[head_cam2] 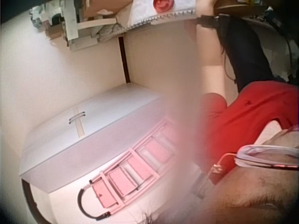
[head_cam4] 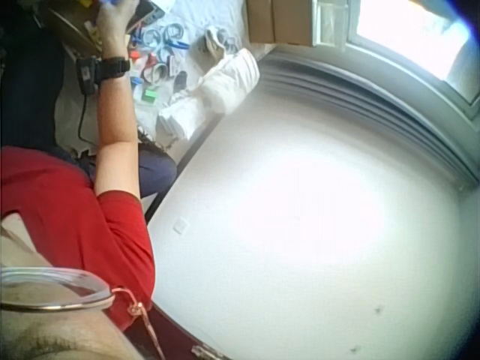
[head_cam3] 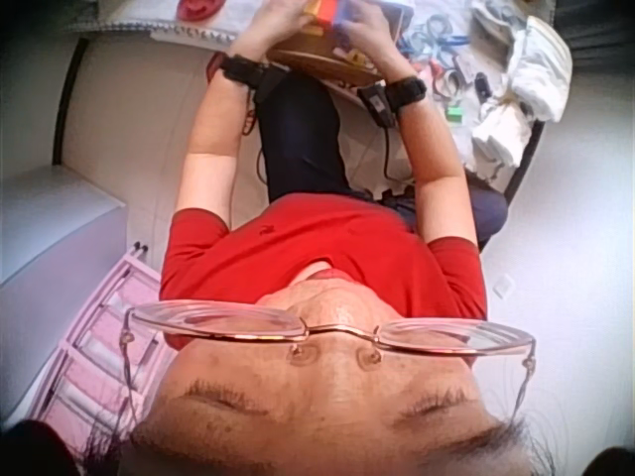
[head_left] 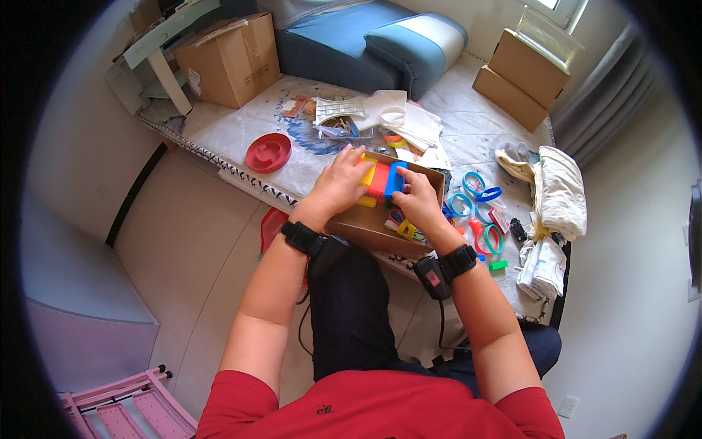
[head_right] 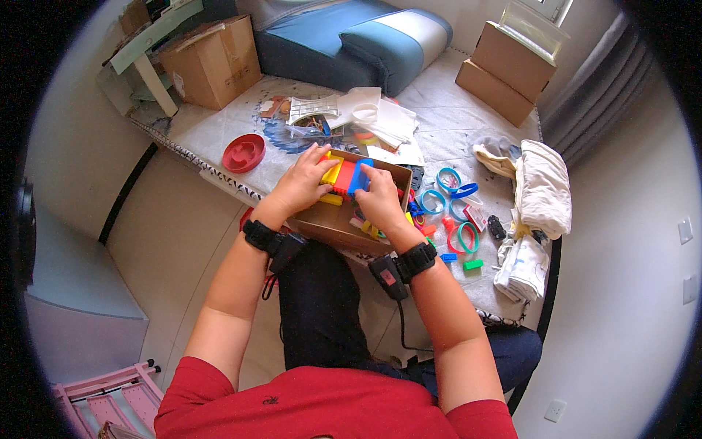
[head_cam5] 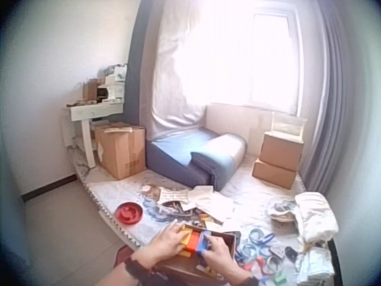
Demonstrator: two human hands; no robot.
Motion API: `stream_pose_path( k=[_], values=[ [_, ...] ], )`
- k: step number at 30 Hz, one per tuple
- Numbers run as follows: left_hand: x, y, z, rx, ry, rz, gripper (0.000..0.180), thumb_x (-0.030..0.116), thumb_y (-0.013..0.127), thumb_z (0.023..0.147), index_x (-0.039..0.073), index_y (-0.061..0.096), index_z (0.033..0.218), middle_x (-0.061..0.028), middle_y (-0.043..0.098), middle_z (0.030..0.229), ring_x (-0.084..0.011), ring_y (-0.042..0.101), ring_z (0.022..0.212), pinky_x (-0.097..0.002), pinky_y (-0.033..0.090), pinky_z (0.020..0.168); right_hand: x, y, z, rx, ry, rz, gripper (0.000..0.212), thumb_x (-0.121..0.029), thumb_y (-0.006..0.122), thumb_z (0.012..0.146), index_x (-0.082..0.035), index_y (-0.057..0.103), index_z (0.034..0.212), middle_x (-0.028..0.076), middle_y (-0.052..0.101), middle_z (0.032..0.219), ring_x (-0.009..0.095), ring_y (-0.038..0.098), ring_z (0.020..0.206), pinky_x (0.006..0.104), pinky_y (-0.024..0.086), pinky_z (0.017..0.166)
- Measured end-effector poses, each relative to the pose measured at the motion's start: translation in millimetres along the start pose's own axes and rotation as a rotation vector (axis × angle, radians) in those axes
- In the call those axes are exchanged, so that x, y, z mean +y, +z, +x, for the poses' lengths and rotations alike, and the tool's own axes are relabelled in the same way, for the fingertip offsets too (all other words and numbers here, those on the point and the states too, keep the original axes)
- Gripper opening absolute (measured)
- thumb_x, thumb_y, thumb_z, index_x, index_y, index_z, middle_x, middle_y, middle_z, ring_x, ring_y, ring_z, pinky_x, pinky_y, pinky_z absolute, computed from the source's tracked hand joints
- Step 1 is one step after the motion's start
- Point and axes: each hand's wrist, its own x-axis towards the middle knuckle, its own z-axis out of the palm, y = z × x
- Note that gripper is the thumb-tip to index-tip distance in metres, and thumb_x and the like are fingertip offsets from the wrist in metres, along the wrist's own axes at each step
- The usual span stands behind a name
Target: The person assembles various colorful interlocking toy blocks by hand, connecting multiple red, green, yellow, and blue pieces together while seated on the floor.
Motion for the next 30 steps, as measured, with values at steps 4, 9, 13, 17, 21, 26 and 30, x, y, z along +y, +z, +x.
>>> stream_pose_path(
  k=[4, 9, 13, 17, 21, 26, 30],
  values=[
    [-4, -9, -1, 0.032, 0.025, -0.046, 0.05, 0.008, 0.068, 0.081, 0.008, 0.058, 0.13, -0.018, 0.043, 0.146, -0.0394, 0.036, 0.137, -0.0423, 0.033, 0.114, 1, -6, 1, -0.012, 0.0, 0.015, 0.054, -0.007, 0.068, 0.076, -0.003, 0.056, 0.128, 0.016, 0.059, 0.115, 0.026, 0.062, 0.096, 0.0345, 0.052, 0.087],
    [-14, -22, 4, -0.004, -0.018, -0.231, 0.051, 0.003, 0.061, 0.081, 0.007, 0.056, 0.132, -0.0191, 0.049, 0.139, -0.0393, 0.043, 0.131, -0.0435, 0.035, 0.112, -7, -14, 2, 0.014, -0.039, 0.144, 0.049, 0.001, 0.064, 0.079, 0.002, 0.056, 0.128, 0.01, 0.059, 0.114, 0.016, 0.061, 0.093, 0.0278, 0.054, 0.081],
    [-12, -21, 3, -0.011, 0.043, -0.19, 0.052, 0.007, 0.065, 0.081, 0.009, 0.056, 0.132, -0.0183, 0.051, 0.137, -0.0379, 0.046, 0.129, -0.0419, 0.037, 0.11, -2, -11, 6, 0.009, -0.054, 0.073, 0.051, 0.002, 0.063, 0.079, 0.001, 0.055, 0.129, 0.011, 0.059, 0.114, 0.016, 0.062, 0.093, 0.0281, 0.054, 0.08],
    [10, -19, 4, -0.059, 0.065, -0.082, 0.057, 0.027, 0.075, 0.08, 0.016, 0.057, 0.132, -0.0173, 0.045, 0.144, -0.0393, 0.036, 0.137, -0.0485, 0.03, 0.113, -3, -13, 5, 0.018, -0.029, 0.143, 0.049, 0.002, 0.063, 0.08, 0.002, 0.054, 0.128, 0.01, 0.06, 0.112, 0.014, 0.062, 0.092, 0.0274, 0.054, 0.078],
    [13, -10, 11, -0.114, 0.101, 0.075, 0.059, 0.041, 0.077, 0.076, 0.022, 0.06, 0.13, -0.0145, 0.039, 0.15, -0.0392, 0.027, 0.143, -0.0571, 0.022, 0.114, -1, -13, 9, -0.008, -0.026, 0.307, 0.047, 0.003, 0.063, 0.082, 0.002, 0.053, 0.128, 0.009, 0.062, 0.105, 0.013, 0.062, 0.09, 0.0261, 0.054, 0.076],
    [3, 1, 16, -0.112, 0.099, 0.086, 0.058, 0.041, 0.078, 0.076, 0.023, 0.061, 0.128, -0.015, 0.039, 0.149, -0.0389, 0.028, 0.142, -0.056, 0.024, 0.114, 7, -10, 13, 0.0, -0.013, 0.362, 0.046, 0.001, 0.065, 0.081, 0.001, 0.055, 0.126, 0.012, 0.061, 0.108, 0.017, 0.064, 0.092, 0.0293, 0.055, 0.079],
    [0, -6, 13, -0.044, 0.1, -0.068, 0.052, 0.029, 0.076, 0.081, 0.018, 0.058, 0.129, -0.0174, 0.04, 0.148, -0.0398, 0.033, 0.139, -0.0492, 0.031, 0.112, 3, -1, 16, -0.015, -0.012, 0.433, 0.044, -0.004, 0.067, 0.078, 0.0, 0.059, 0.122, 0.016, 0.058, 0.115, 0.023, 0.066, 0.094, 0.033, 0.055, 0.082]
  ],
)
